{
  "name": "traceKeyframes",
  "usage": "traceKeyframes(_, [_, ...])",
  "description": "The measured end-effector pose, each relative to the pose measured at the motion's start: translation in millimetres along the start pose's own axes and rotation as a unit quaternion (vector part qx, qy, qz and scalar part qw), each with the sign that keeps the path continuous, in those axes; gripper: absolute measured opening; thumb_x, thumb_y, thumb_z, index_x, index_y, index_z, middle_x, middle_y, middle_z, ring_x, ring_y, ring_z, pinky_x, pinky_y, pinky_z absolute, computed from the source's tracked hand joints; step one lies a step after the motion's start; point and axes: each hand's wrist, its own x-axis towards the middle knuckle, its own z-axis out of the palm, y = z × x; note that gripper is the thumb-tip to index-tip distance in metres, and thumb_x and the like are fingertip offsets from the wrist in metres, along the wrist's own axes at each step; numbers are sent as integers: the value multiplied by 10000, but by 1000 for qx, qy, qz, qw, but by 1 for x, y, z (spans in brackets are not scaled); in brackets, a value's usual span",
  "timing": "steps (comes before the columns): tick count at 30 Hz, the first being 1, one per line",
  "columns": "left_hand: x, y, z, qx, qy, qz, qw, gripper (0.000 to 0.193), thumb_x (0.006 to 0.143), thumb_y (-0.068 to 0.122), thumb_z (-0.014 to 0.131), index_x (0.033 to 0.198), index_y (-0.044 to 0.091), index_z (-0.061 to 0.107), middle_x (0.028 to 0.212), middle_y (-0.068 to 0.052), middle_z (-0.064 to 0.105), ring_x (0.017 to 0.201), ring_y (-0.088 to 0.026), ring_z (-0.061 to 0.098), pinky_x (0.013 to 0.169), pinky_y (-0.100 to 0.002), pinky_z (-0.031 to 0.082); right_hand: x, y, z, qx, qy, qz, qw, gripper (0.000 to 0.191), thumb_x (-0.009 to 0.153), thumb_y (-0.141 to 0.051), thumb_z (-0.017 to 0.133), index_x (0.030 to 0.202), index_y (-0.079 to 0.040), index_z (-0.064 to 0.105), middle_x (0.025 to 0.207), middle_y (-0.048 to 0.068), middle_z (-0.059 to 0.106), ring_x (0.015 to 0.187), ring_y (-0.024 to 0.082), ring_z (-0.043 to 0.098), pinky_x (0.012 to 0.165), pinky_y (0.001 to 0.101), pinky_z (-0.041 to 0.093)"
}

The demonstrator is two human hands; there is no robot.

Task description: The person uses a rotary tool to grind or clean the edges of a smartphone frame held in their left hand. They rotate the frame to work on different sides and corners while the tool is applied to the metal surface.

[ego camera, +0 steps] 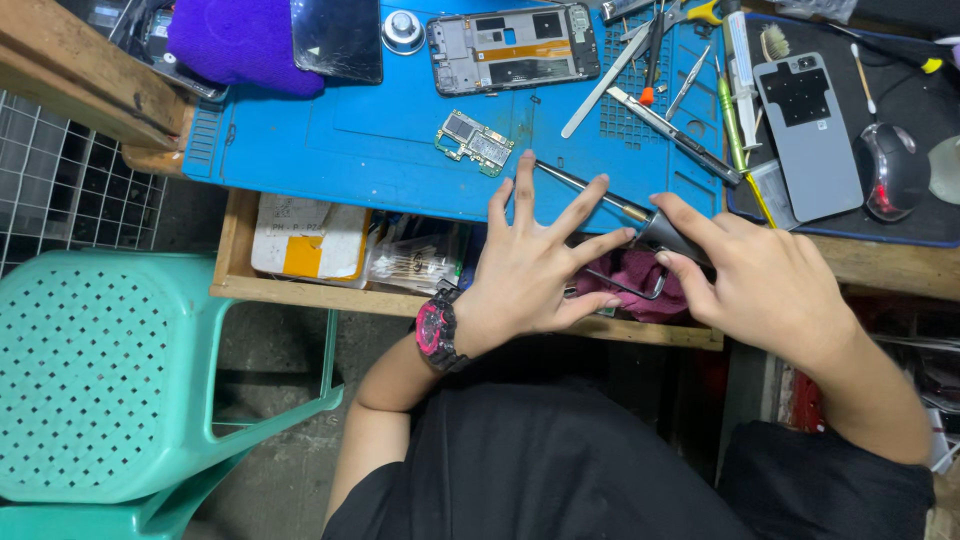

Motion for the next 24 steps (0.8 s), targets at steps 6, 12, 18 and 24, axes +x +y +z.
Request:
traceKeyframes(6, [-3,-3,-2,-16,6,0,1000,633,850,732,668,1337,330,712,1615,-98,407,1467,-676,96,1141,-735,242,-1,-3,2,-8,-8,-5,1000,536,904,-359,665,1424,-245,600,827,128,695,670,383,680,560,475,554])
traceKeyframes(12, [-4,-1,1,-27,16,-8,999,630,846,729,669,1330,329,720,1599,-94,427,1465,-685,59,1140,-737,244,-2,-3,2,-14,-6,-11,1000,538,908,-371,664,1429,-255,597,803,124,687,649,375,676,559,464,555])
traceKeyframes(18, [-6,-3,2,-27,21,-12,999,614,853,716,667,1321,323,734,1623,-85,422,1482,-665,71,1151,-722,242,-1,-2,3,-30,2,-18,999,536,912,-379,666,1428,-251,600,800,126,681,636,371,673,548,457,553])
traceKeyframes(24, [-5,-6,2,-41,23,-6,999,629,860,722,664,1307,288,748,1594,-95,459,1484,-660,85,1170,-715,212,0,-1,6,-31,7,-37,999,532,913,-384,662,1425,-255,597,781,120,673,624,360,672,523,454,539])
